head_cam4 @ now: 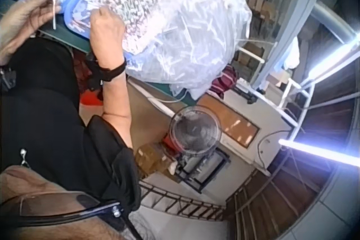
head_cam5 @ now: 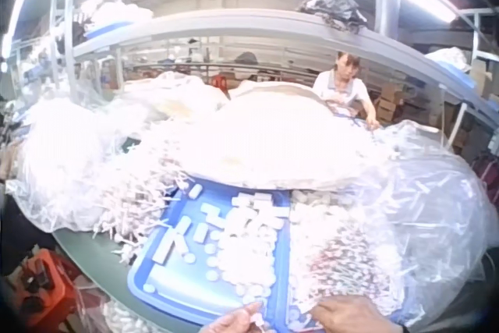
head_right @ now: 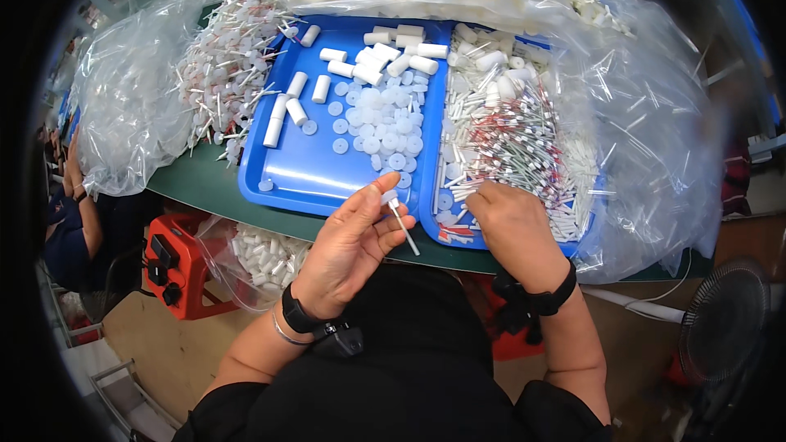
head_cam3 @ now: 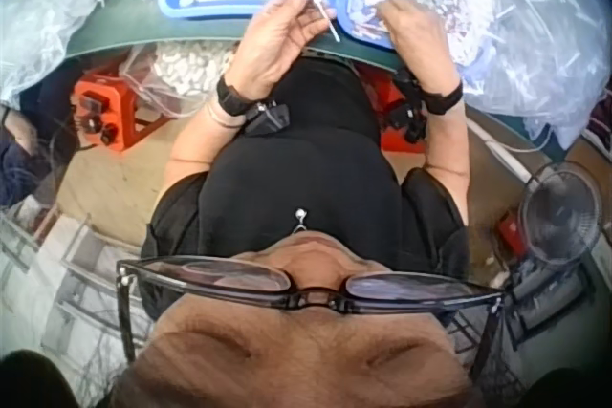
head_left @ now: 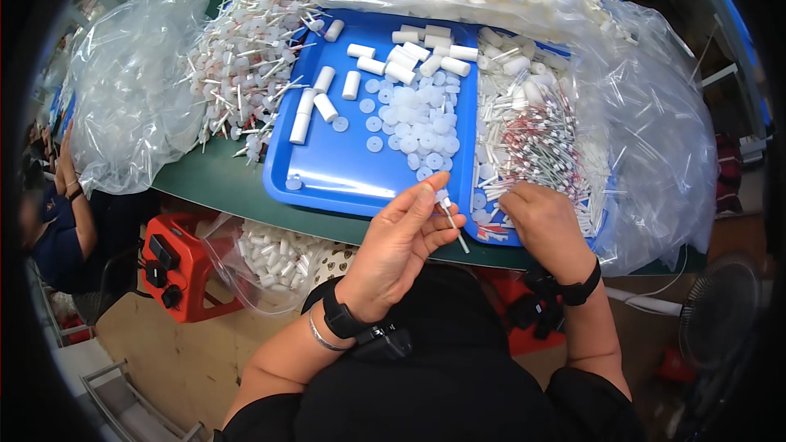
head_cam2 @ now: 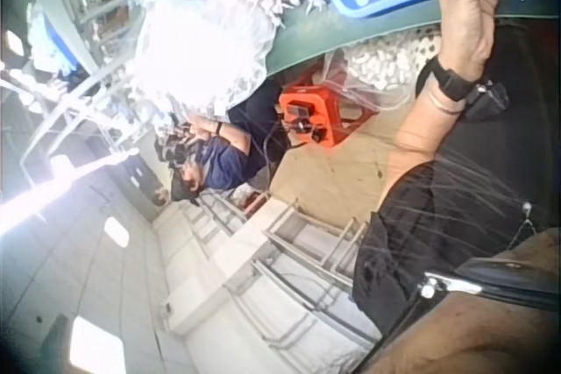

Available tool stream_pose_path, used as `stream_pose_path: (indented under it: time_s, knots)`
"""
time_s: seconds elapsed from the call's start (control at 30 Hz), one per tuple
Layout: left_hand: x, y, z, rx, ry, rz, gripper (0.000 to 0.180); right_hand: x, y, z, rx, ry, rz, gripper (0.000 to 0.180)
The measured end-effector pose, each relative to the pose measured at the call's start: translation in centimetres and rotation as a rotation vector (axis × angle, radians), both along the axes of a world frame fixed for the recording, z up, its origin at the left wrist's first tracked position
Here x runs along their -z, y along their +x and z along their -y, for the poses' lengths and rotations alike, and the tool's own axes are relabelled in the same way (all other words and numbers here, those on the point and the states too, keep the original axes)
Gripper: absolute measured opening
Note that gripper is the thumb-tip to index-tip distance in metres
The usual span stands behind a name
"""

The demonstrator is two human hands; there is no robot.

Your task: The person assembles small white plastic components by hand. They pick up a cylindrical piece and a thin rod from a blue tray, insert the rod into the cylinder, and place the finished unit into a plastic bag. The process is repeated continuously throughout the clip.

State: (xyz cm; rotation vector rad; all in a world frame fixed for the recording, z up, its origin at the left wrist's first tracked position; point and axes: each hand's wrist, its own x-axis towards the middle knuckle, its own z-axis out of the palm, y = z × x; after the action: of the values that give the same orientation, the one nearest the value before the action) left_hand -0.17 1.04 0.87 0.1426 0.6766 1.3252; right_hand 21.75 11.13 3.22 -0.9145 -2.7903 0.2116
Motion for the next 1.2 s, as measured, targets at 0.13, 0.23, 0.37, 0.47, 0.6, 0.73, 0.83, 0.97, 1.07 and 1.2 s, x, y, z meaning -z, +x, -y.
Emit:
stream_pose_path:
  time_s: [0.13,0.23,0.37,0.47,0.6,0.73,0.83,0.97,1.07,1.2]
  knots:
    - [-0.3,0.1,-0.2,-0.033,0.012,-0.002,0.043,-0.5,0.0,0.0,-0.003,-0.036,0.024,0.004]
    - [-0.5,0.1,-0.4,-0.052,-0.017,-0.039,0.039,-0.6,0.0,0.1,0.007,-0.066,-0.119,0.006]
    - [-0.2,0.2,-0.6,-0.084,0.004,-0.039,0.034,-2.0,-0.9,1.6,0.061,-0.268,-0.320,0.012]
    - [-0.4,0.2,-0.7,-0.124,0.016,-0.037,0.034,-1.8,-1.4,2.1,0.010,-0.261,-0.384,0.014]
    - [-0.7,0.2,-0.8,-0.145,-0.002,-0.025,0.034,-2.3,-1.6,2.3,0.012,-0.211,-0.350,0.014]
    - [-0.7,0.2,-0.8,-0.165,0.010,-0.050,0.038,-2.0,-2.1,2.4,0.002,-0.155,-0.390,0.013]
    - [-0.4,0.1,-0.7,-0.175,0.012,-0.053,0.037,-1.6,-2.5,2.1,-0.037,-0.073,-0.418,0.013]
    - [-0.3,0.2,-0.6,-0.160,0.021,-0.022,0.038,-1.3,-3.3,2.1,-0.063,-0.046,-0.458,0.009]
    - [-0.2,0.5,-0.3,-0.111,0.044,-0.083,0.041,-2.2,-4.5,3.1,0.148,-0.587,-0.521,0.007]
    - [0.1,-0.1,-0.1,-0.145,0.120,-0.192,0.043,-3.3,-5.9,1.9,0.314,-1.415,-0.612,0.016]
